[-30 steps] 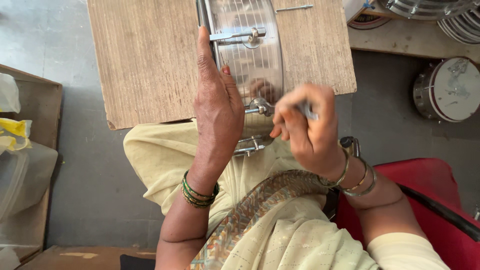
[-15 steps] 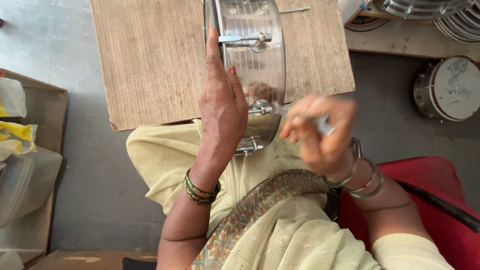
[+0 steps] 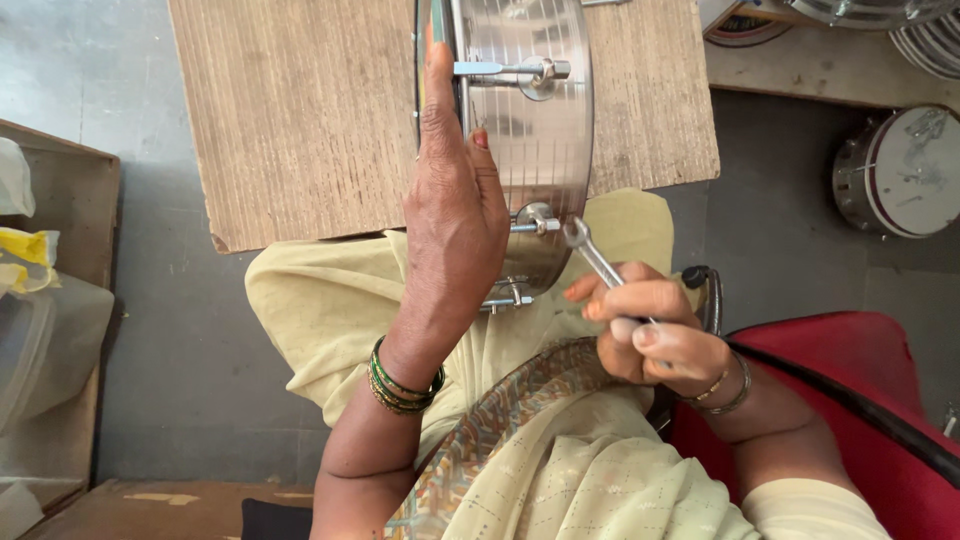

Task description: The person uses a wrench to tighten bolts on a metal drum rim while holding the instrument on a wooden board.

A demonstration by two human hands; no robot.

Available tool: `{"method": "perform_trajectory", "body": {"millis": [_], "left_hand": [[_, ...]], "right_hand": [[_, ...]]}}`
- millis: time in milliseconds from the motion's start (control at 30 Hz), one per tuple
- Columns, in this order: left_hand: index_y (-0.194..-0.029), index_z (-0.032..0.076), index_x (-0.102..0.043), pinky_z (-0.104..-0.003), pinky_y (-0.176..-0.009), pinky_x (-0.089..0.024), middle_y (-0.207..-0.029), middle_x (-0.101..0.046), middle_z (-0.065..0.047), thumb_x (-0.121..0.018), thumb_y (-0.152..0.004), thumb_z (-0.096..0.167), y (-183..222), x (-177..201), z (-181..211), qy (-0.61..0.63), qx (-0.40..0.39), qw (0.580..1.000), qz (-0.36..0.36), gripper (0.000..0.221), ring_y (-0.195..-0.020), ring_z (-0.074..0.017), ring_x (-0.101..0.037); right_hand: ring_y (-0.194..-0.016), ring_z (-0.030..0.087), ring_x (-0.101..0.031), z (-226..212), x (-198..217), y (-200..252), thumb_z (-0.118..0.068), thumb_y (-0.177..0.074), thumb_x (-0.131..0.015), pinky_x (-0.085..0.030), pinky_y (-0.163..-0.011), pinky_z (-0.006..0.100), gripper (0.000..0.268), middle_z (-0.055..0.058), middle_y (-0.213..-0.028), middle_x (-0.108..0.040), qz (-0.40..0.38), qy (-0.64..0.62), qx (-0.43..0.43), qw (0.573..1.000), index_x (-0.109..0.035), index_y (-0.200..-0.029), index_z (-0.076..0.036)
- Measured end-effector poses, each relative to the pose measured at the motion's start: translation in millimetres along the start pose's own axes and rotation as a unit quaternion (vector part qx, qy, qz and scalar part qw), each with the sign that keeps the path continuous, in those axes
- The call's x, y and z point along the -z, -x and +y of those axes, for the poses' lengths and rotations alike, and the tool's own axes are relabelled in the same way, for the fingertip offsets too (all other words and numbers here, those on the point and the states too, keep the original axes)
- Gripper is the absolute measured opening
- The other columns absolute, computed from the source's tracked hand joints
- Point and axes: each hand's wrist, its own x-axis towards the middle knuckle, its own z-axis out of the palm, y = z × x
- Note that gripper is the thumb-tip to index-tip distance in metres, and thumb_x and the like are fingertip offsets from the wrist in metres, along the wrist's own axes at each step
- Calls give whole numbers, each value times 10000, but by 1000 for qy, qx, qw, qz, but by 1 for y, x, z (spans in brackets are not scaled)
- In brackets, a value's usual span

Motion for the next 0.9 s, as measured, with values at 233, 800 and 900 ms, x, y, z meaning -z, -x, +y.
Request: {"method": "perform_trajectory", "body": {"millis": [233,800,900], "left_hand": [[-1661,92,-122,-335,-651,-553,-1551,-522,-203,-422,-1175,13,-6,6,7,11,40,999,-21,576,-752,-189,-670],[-1643,94,-77,-405,-1054,-555,-1655,-358,-214,-411,-1219,35,-1,6,6,10,17,1000,-10,544,-1322,-370,-615],[-1647,87,-81,-413,-1167,-513,-1678,-301,-219,-412,-1216,28,4,7,8,14,13,1000,-14,547,-1464,-397,-517]], "right_hand": [[-720,226,-579,14,-2,2,165,-905,-574,-666,-760,487,509,172,-1056,-538,-35,4,9,999,-335,-1266,-103],[-610,129,-588,3,-18,-30,-39,-1100,-480,-666,-658,331,204,102,-960,-624,112,11,-129,985,-387,-1259,-125],[-566,73,-496,0,6,-57,-133,-1197,-485,-577,-552,255,201,84,-872,-581,128,-103,-346,924,-378,-1356,-75]]}}
